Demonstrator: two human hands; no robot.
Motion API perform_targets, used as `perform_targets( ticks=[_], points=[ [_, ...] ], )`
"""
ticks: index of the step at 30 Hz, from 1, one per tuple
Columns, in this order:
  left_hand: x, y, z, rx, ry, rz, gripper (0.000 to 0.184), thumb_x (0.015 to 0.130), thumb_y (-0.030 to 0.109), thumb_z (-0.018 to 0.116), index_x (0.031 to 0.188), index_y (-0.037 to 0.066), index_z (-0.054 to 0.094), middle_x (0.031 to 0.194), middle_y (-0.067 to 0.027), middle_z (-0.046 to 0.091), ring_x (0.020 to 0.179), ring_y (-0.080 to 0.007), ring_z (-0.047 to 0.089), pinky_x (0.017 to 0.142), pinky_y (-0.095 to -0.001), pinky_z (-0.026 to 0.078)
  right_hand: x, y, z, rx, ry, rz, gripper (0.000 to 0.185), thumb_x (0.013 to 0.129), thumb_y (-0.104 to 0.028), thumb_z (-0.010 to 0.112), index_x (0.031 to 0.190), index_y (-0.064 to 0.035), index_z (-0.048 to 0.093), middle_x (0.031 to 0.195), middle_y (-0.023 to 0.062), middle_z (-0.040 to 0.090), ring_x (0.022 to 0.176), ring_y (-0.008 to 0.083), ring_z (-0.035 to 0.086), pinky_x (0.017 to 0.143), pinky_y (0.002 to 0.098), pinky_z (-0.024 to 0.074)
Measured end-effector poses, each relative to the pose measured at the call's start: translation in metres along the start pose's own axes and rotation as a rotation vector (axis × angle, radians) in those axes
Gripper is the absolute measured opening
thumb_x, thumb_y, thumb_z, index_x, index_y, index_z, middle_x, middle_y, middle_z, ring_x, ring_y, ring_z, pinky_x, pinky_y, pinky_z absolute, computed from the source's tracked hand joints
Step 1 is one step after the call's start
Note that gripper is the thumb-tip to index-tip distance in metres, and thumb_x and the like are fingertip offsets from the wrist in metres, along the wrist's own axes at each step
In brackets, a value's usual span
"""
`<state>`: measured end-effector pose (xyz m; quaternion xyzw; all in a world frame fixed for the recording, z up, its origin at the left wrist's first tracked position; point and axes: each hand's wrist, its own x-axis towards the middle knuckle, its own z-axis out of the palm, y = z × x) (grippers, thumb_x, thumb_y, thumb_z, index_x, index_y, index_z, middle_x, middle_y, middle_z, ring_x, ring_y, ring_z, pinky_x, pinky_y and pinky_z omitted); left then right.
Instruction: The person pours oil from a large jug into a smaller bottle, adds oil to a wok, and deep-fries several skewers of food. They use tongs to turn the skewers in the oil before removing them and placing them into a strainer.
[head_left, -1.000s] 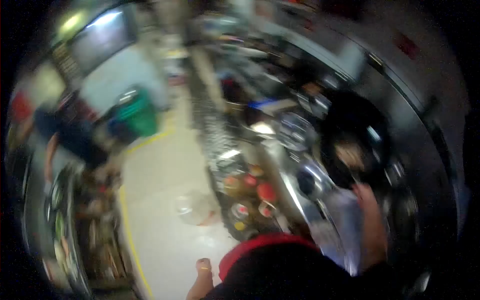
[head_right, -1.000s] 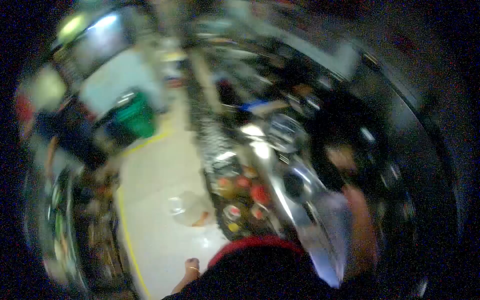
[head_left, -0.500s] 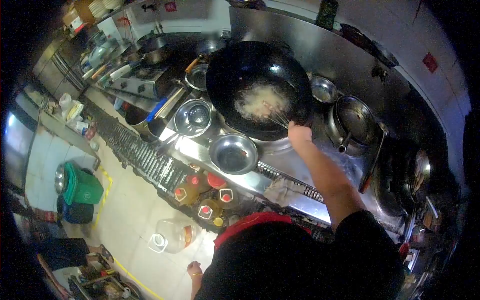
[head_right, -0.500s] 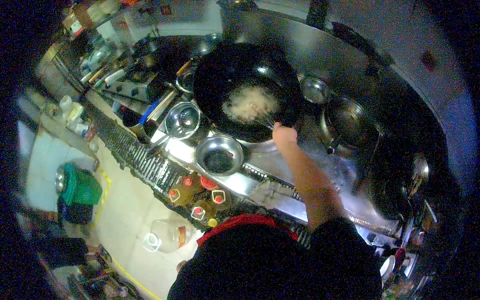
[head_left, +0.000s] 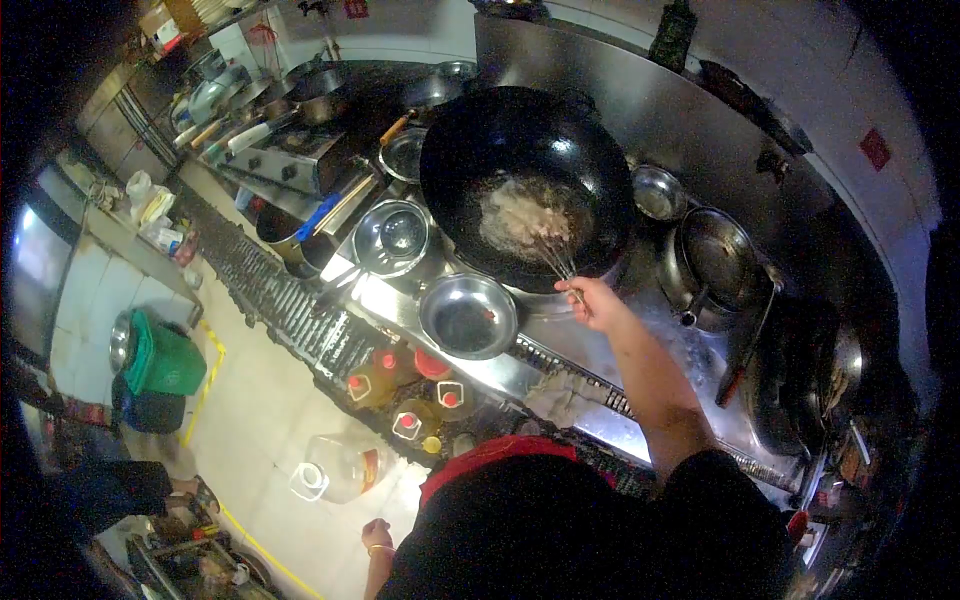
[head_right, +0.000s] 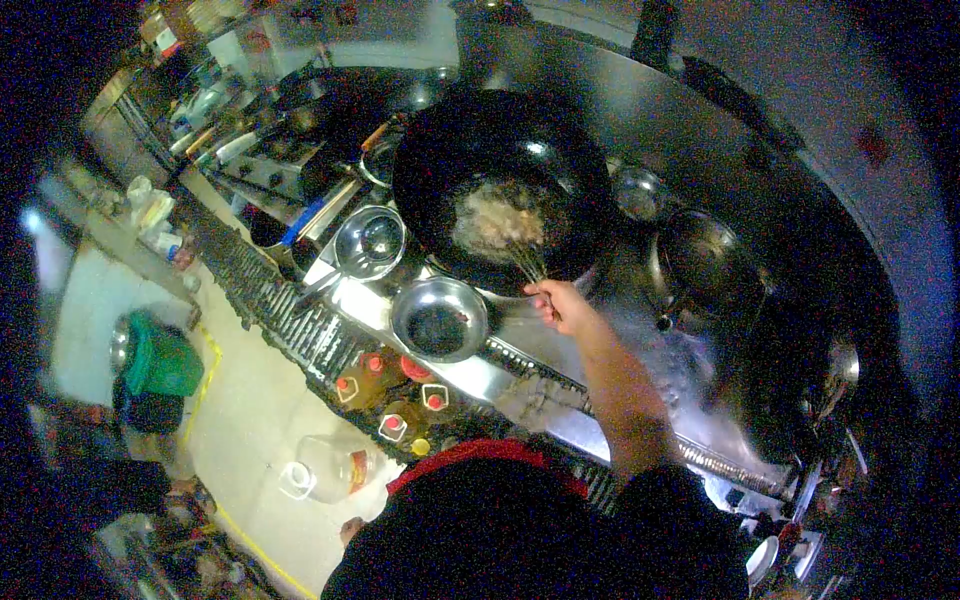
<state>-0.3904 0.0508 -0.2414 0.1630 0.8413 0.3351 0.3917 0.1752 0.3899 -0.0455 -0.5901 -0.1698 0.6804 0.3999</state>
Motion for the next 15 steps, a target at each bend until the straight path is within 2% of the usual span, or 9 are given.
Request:
perform_targets(
  ticks=[2,4,7,10,13,15],
  points=[
    [0.001,-0.003,-0.001,0.003,-0.028,0.014,0.016,0.069,0.01,0.055,0.073,-0.004,0.06,0.064,-0.0091,0.059,0.06,-0.0159,0.054,0.059,-0.0274,0.044,0.005,-0.003,-0.003,-0.023,0.076,0.04,0.019,0.085,-0.024,0.047,0.091,-0.01,0.058,0.063,0.0022,0.055,0.04,0.0088,0.04,0.033,0.0234,0.0306],
    [0.001,-0.006,-0.003,0.012,-0.075,0.013,0.016,0.07,0.011,0.056,0.073,-0.004,0.06,0.064,-0.009,0.059,0.061,-0.0161,0.054,0.059,-0.0276,0.044,0.009,-0.001,-0.005,-0.114,0.147,-0.048,0.019,0.085,-0.024,0.045,0.09,-0.0098,0.056,0.066,0.0041,0.058,0.04,0.0089,0.041,0.034,0.0238,0.0326],
    [0.021,-0.046,0.003,0.006,-0.068,0.072,0.017,0.07,0.012,0.056,0.074,-0.005,0.06,0.065,-0.0097,0.059,0.061,-0.0164,0.054,0.059,-0.0277,0.044,0.021,0.01,-0.01,-0.242,0.296,-0.206,0.018,0.086,-0.023,0.044,0.09,-0.0077,0.053,0.071,0.0063,0.06,0.041,0.0103,0.045,0.036,0.0249,0.0375],
    [-0.005,-0.01,0.003,0.09,-0.103,0.034,0.018,0.07,0.012,0.056,0.076,-0.005,0.059,0.065,-0.0101,0.06,0.06,-0.0166,0.055,0.059,-0.0274,0.044,0.018,0.02,-0.001,-0.348,0.443,-0.351,0.016,0.085,-0.02,0.043,0.091,-0.0069,0.05,0.076,0.0073,0.062,0.045,0.0127,0.048,0.038,0.0243,0.0383],
    [-0.008,-0.011,0.009,0.015,-0.054,0.013,0.018,0.07,0.012,0.057,0.076,-0.004,0.059,0.065,-0.0104,0.059,0.06,-0.0168,0.055,0.058,-0.0273,0.044,0.023,0.023,-0.002,-0.356,0.476,-0.373,0.016,0.085,-0.02,0.044,0.089,-0.0064,0.05,0.075,0.0069,0.062,0.046,0.0124,0.047,0.039,0.0252,0.0388],
    [-0.019,0.006,0.011,0.072,-0.063,0.018,0.017,0.07,0.012,0.057,0.077,-0.004,0.059,0.065,-0.0103,0.059,0.06,-0.017,0.055,0.058,-0.0274,0.045,0.026,0.023,-0.004,-0.324,0.439,-0.359,0.015,0.085,-0.021,0.044,0.088,-0.0073,0.05,0.073,0.0066,0.061,0.045,0.0113,0.046,0.038,0.0252,0.0367]
  ],
)
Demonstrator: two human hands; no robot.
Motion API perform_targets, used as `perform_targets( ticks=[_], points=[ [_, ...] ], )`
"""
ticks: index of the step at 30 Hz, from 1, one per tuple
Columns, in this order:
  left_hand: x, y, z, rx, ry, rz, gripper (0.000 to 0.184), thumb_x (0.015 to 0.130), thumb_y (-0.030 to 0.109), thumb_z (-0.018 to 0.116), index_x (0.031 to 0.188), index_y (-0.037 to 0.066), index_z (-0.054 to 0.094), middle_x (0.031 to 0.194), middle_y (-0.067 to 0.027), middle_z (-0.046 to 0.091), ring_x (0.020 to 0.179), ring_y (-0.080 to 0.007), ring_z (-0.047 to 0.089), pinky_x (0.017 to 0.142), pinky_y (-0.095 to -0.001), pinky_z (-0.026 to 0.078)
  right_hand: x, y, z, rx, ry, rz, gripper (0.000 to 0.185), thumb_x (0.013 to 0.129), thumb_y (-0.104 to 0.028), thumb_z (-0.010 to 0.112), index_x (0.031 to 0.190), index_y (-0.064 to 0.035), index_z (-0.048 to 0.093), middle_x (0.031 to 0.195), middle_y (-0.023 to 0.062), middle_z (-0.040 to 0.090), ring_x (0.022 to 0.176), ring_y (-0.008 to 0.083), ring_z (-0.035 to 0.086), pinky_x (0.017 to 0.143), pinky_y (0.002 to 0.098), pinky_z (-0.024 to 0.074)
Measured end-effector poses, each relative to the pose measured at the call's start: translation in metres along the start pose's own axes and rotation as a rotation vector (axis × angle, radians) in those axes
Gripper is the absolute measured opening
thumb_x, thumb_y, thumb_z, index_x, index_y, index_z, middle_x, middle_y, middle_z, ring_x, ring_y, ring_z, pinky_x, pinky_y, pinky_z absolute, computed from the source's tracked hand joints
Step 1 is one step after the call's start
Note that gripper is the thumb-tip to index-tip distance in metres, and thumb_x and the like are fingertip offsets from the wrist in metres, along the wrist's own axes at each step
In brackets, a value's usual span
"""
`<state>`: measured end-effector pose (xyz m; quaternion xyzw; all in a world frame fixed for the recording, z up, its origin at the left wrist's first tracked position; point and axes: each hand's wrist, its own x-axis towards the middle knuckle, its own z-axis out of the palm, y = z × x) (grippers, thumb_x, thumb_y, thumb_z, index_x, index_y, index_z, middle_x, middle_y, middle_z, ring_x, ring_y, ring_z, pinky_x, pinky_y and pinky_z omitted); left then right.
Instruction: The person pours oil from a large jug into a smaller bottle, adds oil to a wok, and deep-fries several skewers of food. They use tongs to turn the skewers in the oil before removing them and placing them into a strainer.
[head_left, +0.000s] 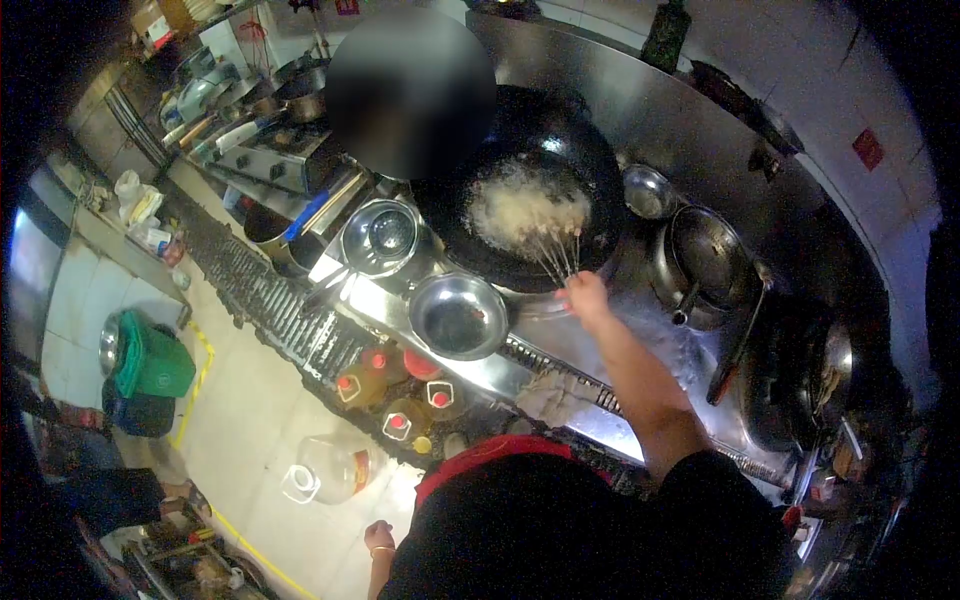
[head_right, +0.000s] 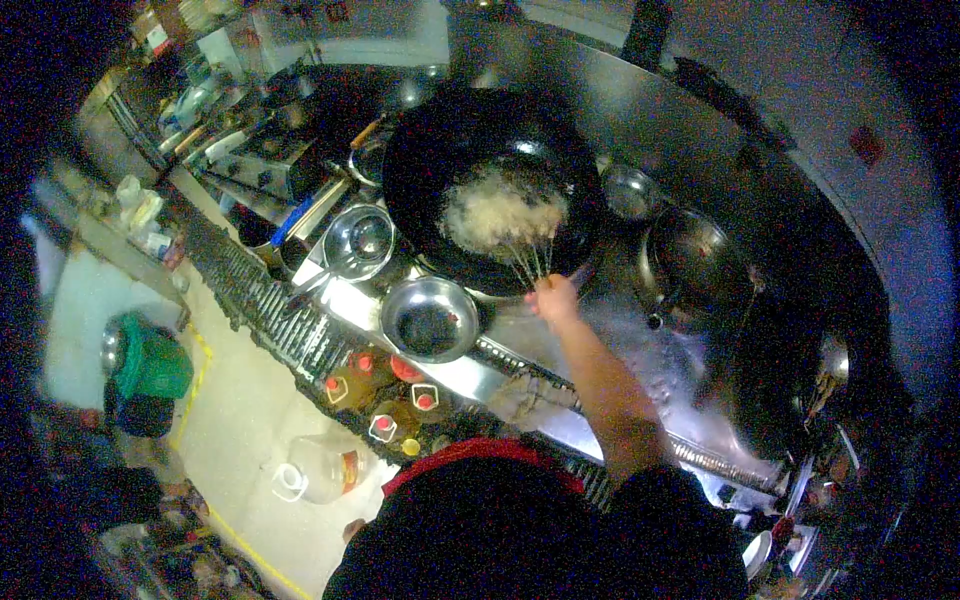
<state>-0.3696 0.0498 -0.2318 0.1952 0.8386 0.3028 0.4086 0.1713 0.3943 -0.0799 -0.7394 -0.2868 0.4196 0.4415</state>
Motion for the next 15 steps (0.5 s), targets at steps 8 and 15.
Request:
perform_targets(
  ticks=[8,15],
  points=[
    [0.008,0.003,0.002,0.01,-0.099,0.058,0.016,0.072,0.012,0.055,0.074,-0.003,0.059,0.061,-0.008,0.057,0.051,-0.0115,0.047,0.047,-0.0245,0.037,-0.011,-0.021,0.009,0.049,-0.15,0.162,0.013,0.08,-0.023,0.056,0.08,-0.0108,0.05,0.059,0.001,0.053,0.04,0.0076,0.038,0.034,0.0235,0.0261],
    [0.017,-0.004,0.004,-0.065,-0.169,-0.052,0.014,0.073,0.012,0.055,0.074,-0.001,0.058,0.058,-0.0069,0.055,0.047,-0.0105,0.044,0.041,-0.0221,0.033,-0.01,-0.028,-0.002,0.074,-0.18,0.244,0.014,0.077,-0.024,0.06,0.072,-0.0122,0.054,0.058,-0.003,0.051,0.04,0.0054,0.036,0.035,0.0223,0.0232]
  ],
)
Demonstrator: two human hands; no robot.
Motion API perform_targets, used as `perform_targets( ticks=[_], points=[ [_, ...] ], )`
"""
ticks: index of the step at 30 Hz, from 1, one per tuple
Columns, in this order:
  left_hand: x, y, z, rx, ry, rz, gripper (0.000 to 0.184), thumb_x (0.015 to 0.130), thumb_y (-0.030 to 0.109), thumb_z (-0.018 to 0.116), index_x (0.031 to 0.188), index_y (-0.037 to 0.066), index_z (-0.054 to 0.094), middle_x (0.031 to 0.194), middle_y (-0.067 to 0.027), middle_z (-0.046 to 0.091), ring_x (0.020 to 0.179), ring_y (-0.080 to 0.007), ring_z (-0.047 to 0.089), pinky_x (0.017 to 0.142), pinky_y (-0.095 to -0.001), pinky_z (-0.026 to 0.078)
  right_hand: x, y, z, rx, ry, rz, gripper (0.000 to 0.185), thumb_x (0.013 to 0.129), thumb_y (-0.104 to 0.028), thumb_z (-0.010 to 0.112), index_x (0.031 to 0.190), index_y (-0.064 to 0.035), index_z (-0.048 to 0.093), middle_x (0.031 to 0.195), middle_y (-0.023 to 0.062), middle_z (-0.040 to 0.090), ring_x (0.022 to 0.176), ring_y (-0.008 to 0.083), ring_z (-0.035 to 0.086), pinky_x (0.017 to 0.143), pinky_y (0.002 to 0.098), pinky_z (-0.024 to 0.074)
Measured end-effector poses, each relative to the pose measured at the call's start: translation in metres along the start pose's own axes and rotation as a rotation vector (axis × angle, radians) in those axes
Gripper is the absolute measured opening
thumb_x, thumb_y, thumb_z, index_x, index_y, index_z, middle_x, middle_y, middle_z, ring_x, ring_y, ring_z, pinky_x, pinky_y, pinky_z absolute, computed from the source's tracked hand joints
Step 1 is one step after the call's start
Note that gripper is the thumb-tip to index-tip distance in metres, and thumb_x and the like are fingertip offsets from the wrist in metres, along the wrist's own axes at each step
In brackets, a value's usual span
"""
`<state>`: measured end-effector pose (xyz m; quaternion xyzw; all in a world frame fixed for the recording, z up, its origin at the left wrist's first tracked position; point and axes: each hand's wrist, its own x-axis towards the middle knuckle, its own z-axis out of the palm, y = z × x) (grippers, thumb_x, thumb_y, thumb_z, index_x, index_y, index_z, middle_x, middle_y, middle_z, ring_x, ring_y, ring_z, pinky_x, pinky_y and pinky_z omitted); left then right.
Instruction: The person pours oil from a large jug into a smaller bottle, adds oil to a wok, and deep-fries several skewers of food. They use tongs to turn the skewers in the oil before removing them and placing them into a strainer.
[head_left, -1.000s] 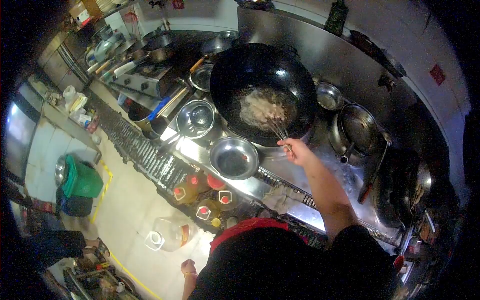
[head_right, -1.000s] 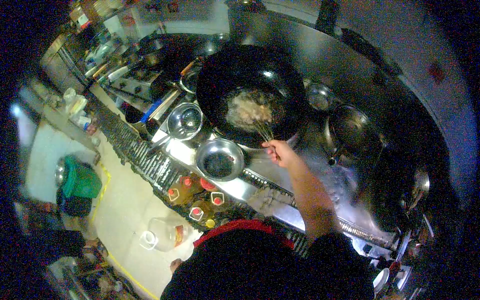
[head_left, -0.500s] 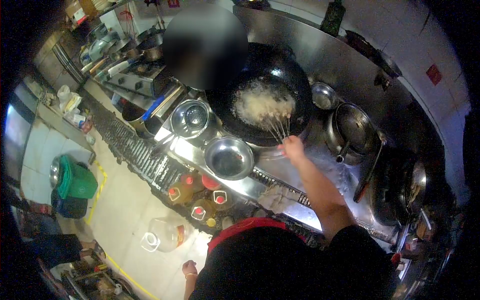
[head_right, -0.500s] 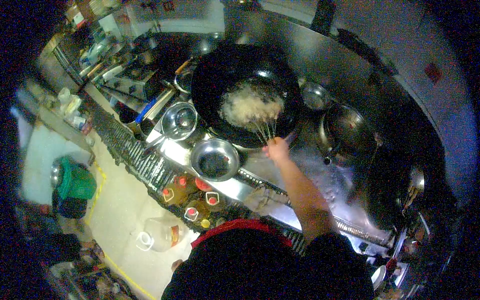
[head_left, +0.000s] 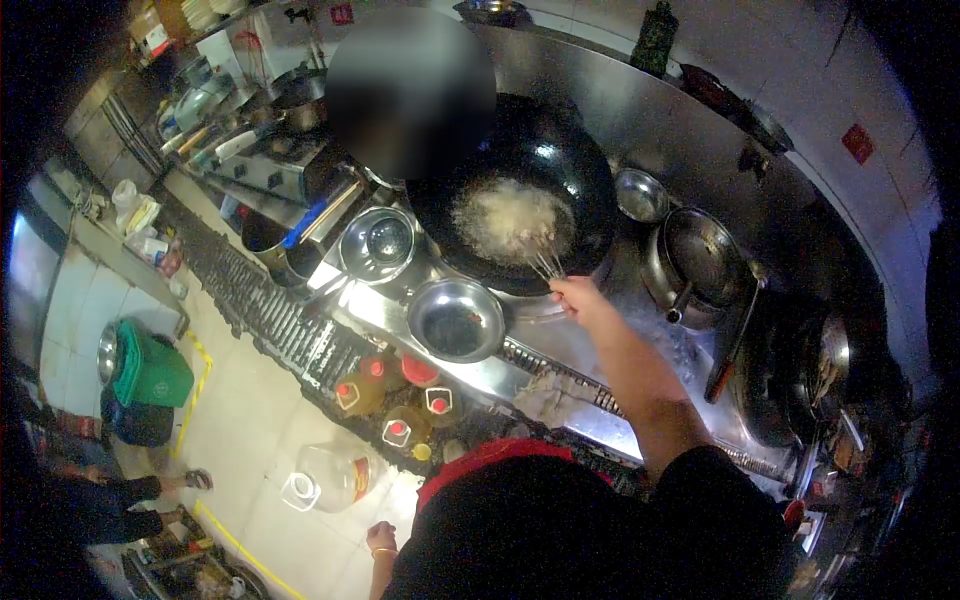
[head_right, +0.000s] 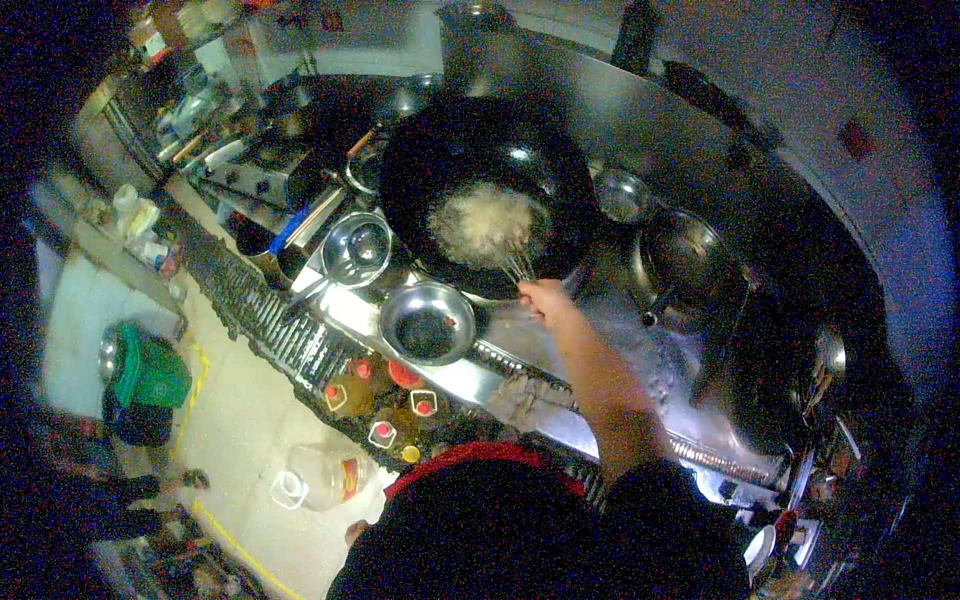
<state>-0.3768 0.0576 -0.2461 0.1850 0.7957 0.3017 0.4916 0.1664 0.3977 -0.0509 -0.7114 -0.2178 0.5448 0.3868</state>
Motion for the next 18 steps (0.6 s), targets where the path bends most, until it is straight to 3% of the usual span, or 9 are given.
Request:
perform_targets(
  ticks=[4,7,10,13,16,18],
  points=[
    [0.016,-0.026,-0.002,-0.123,-0.05,-0.085,0.014,0.074,0.01,0.056,0.079,-0.002,0.057,0.06,-0.0081,0.055,0.05,-0.0126,0.049,0.041,-0.0222,0.036,0.001,-0.002,-0.008,0.248,-0.167,0.217,0.008,0.076,-0.019,0.06,0.078,-0.0131,0.056,0.058,-0.0045,0.049,0.042,0.0047,0.034,0.037,0.0227,0.0221],
    [0.036,-0.064,0.001,-0.262,0.02,-0.068,0.015,0.075,0.01,0.057,0.082,-0.003,0.055,0.064,-0.0091,0.056,0.052,-0.0137,0.051,0.041,-0.023,0.039,0.011,0.008,-0.01,0.109,-0.095,0.075,0.011,0.075,-0.018,0.061,0.084,-0.0137,0.058,0.058,-0.0044,0.048,0.045,0.0053,0.035,0.04,0.0225,0.0231],
    [0.016,-0.041,-0.002,-0.276,0.025,-0.07,0.015,0.076,0.01,0.057,0.083,-0.004,0.054,0.067,-0.0093,0.056,0.052,-0.0145,0.051,0.041,-0.0238,0.04,0.007,0.006,0.001,0.118,0.219,0.001,0.015,0.074,-0.018,0.062,0.087,-0.0135,0.057,0.056,-0.0039,0.045,0.045,0.0061,0.035,0.041,0.0223,0.0223],
    [0.015,-0.035,-0.003,-0.309,-0.012,-0.049,0.014,0.076,0.01,0.054,0.076,-0.004,0.054,0.064,-0.0098,0.056,0.05,-0.0141,0.05,0.041,-0.0236,0.039,-0.001,-0.003,-0.012,0.01,0.088,0.007,0.016,0.073,-0.019,0.063,0.086,-0.0106,0.056,0.056,-0.002,0.047,0.041,0.0073,0.034,0.037,0.0229,0.0198],
    [-0.014,0.009,0.0,0.095,0.013,-0.033,0.016,0.076,0.01,0.051,0.068,-0.004,0.054,0.06,-0.0103,0.055,0.046,-0.0135,0.047,0.04,-0.0233,0.038,0.014,0.003,-0.03,-0.053,-0.053,-0.004,0.02,0.075,-0.024,0.062,0.086,-0.0082,0.056,0.056,-0.0005,0.048,0.038,0.0087,0.034,0.032,0.0234,0.0207],
    [0.0,-0.009,-0.002,0.064,-0.007,-0.004,0.018,0.076,0.011,0.05,0.064,-0.003,0.053,0.058,-0.0105,0.054,0.044,-0.0133,0.046,0.04,-0.0235,0.038,0.018,0.005,-0.032,-0.06,-0.013,0.033,0.023,0.077,-0.028,0.059,0.085,-0.007,0.056,0.056,0.0,0.05,0.036,0.0088,0.034,0.03,0.0237,0.0218]
  ],
)
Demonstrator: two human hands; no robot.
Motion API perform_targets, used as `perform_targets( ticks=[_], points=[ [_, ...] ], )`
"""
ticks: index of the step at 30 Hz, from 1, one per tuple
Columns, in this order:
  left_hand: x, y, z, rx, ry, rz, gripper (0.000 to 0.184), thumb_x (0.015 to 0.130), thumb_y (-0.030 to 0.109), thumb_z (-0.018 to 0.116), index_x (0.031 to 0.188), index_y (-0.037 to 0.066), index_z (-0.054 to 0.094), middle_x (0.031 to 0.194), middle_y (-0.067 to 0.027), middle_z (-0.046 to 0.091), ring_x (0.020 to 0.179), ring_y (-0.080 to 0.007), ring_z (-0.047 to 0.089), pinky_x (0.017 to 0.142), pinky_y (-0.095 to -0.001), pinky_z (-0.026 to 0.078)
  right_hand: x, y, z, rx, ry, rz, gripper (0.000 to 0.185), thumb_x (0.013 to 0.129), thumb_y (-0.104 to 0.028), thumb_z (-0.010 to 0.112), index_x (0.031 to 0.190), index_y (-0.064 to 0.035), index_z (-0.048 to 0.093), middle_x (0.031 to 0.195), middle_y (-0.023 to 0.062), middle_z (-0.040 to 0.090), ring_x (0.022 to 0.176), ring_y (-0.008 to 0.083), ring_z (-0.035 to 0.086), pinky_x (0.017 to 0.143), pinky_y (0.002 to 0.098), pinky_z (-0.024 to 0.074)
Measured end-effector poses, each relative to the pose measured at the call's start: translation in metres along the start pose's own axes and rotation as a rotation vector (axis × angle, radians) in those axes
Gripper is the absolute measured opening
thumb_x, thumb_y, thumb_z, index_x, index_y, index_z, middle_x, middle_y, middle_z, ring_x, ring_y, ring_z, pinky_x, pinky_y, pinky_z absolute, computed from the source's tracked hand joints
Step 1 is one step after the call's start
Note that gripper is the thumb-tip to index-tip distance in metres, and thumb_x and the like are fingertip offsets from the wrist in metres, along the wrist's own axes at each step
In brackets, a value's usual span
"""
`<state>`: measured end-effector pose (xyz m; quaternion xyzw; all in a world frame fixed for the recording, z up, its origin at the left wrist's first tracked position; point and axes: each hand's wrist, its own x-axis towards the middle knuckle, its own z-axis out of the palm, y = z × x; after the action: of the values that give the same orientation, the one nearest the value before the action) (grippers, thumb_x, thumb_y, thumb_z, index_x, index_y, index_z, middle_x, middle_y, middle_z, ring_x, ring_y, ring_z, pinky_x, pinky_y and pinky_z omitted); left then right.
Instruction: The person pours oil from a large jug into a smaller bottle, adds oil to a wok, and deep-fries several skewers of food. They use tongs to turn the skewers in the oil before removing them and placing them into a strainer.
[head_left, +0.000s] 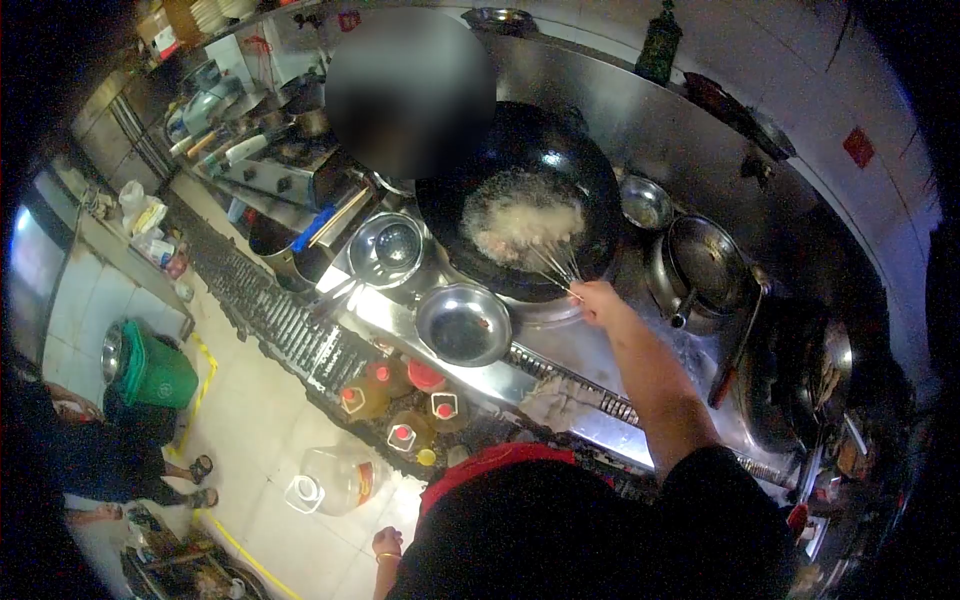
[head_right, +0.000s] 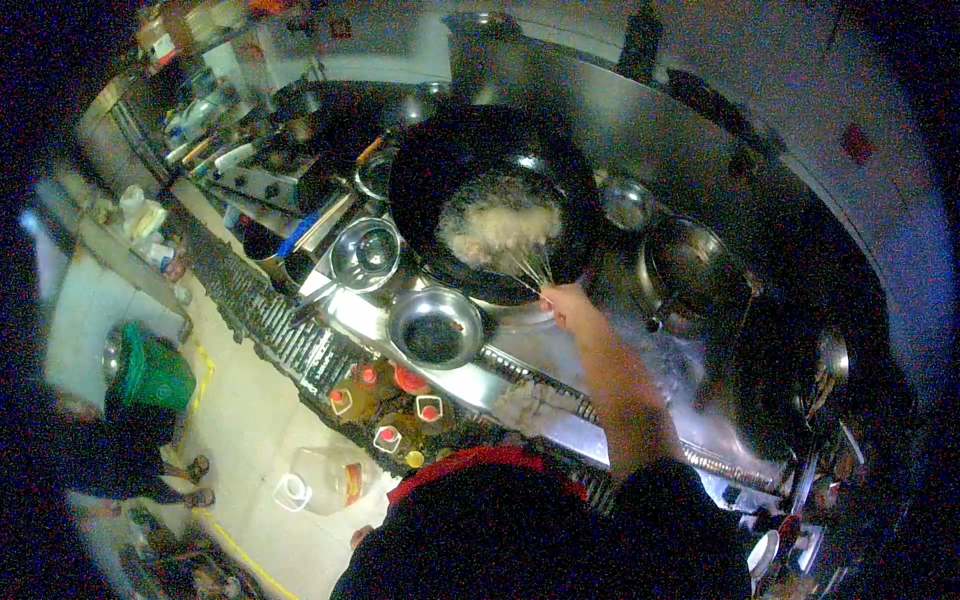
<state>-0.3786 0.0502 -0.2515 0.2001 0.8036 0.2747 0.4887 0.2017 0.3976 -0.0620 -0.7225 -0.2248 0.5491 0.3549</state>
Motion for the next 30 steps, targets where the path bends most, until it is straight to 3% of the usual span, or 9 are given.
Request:
perform_targets(
  ticks=[4,7,8,11,15,21,24,27,30],
  points=[
    [0.002,-0.008,0.004,-0.209,0.009,-0.005,0.018,0.076,0.011,0.05,0.064,-0.003,0.053,0.057,-0.0107,0.054,0.044,-0.0137,0.046,0.04,-0.0242,0.038,0.003,0.006,0.001,-0.267,0.117,-0.129,0.038,0.079,-0.037,0.055,0.098,-0.0053,0.055,0.072,0.0068,0.058,0.048,0.0145,0.05,0.037,0.0299,0.0387],
    [0.033,-0.04,0.001,-0.29,-0.066,-0.047,0.018,0.076,0.012,0.05,0.065,-0.002,0.053,0.059,-0.0111,0.055,0.045,-0.0138,0.046,0.04,-0.0245,0.038,-0.049,-0.011,0.026,-1.138,0.656,-0.516,0.059,0.077,-0.042,0.057,0.12,-0.0055,0.043,0.097,0.0153,0.057,0.076,0.0229,0.059,0.059,0.0373,0.0476],
    [0.027,-0.03,0.0,-0.251,-0.091,-0.027,0.018,0.076,0.012,0.05,0.067,-0.002,0.053,0.059,-0.0113,0.055,0.045,-0.0139,0.047,0.041,-0.0245,0.039,-0.067,-0.023,0.032,-1.208,0.522,-0.446,0.075,0.076,-0.043,0.057,0.133,-0.0064,0.026,0.11,0.0188,0.05,0.097,0.0298,0.054,0.077,0.0408,0.0453],
    [0.017,-0.011,-0.006,-0.183,-0.118,-0.008,0.017,0.076,0.014,0.05,0.07,-0.002,0.054,0.062,-0.0114,0.056,0.046,-0.0138,0.047,0.04,-0.0244,0.038,-0.066,-0.024,0.041,-1.423,0.487,-0.427,0.072,0.076,-0.042,0.056,0.132,-0.005,0.028,0.106,0.0168,0.052,0.095,0.0301,0.056,0.074,0.0397,0.0467],
    [-0.009,0.039,-0.001,-0.031,-0.044,-0.089,0.016,0.076,0.016,0.051,0.074,0.001,0.055,0.063,-0.0099,0.056,0.045,-0.013,0.047,0.034,-0.0244,0.034,-0.045,-0.014,0.044,-1.496,0.477,-0.394,0.051,0.083,-0.029,0.047,0.124,-0.0011,0.038,0.094,0.016,0.058,0.085,0.0335,0.059,0.074,0.0414,0.0469],
    [0.015,0.015,-0.009,-0.111,-0.079,-0.173,0.015,0.076,0.018,0.052,0.078,0.004,0.055,0.063,-0.0074,0.056,0.044,-0.0125,0.047,0.03,-0.0237,0.028,-0.056,-0.026,0.041,-1.121,0.445,-0.32,0.028,0.084,-0.018,0.041,0.102,-0.0008,0.054,0.093,0.0231,0.059,0.087,0.0376,0.057,0.077,0.0433,0.045],
    [0.014,0.015,-0.012,-0.108,-0.117,-0.161,0.014,0.076,0.019,0.053,0.08,0.005,0.054,0.062,-0.0071,0.056,0.045,-0.0127,0.047,0.031,-0.024,0.028,-0.022,0.009,0.027,-0.88,0.394,-0.614,0.025,0.083,-0.016,0.043,0.101,-0.0022,0.055,0.088,0.0194,0.061,0.081,0.0336,0.059,0.074,0.0405,0.0453],
    [-0.005,0.035,-0.014,-0.017,-0.127,-0.103,0.014,0.075,0.019,0.053,0.08,0.005,0.053,0.062,-0.0069,0.056,0.045,-0.0129,0.047,0.031,-0.0243,0.028,0.01,0.038,0.024,-0.502,0.208,-0.806,0.023,0.082,-0.015,0.047,0.102,-0.0049,0.055,0.071,0.0071,0.058,0.061,0.0204,0.055,0.054,0.0344,0.0444],
    [-0.01,0.046,-0.013,0.04,-0.083,-0.096,0.014,0.075,0.018,0.054,0.081,0.005,0.054,0.063,-0.0068,0.056,0.046,-0.013,0.047,0.031,-0.0245,0.029,-0.035,0.012,0.032,0.18,-0.097,-0.218,0.019,0.082,-0.019,0.049,0.097,-0.0102,0.057,0.058,-0.0025,0.044,0.046,0.0098,0.037,0.039,0.0273,0.0333]
  ],
)
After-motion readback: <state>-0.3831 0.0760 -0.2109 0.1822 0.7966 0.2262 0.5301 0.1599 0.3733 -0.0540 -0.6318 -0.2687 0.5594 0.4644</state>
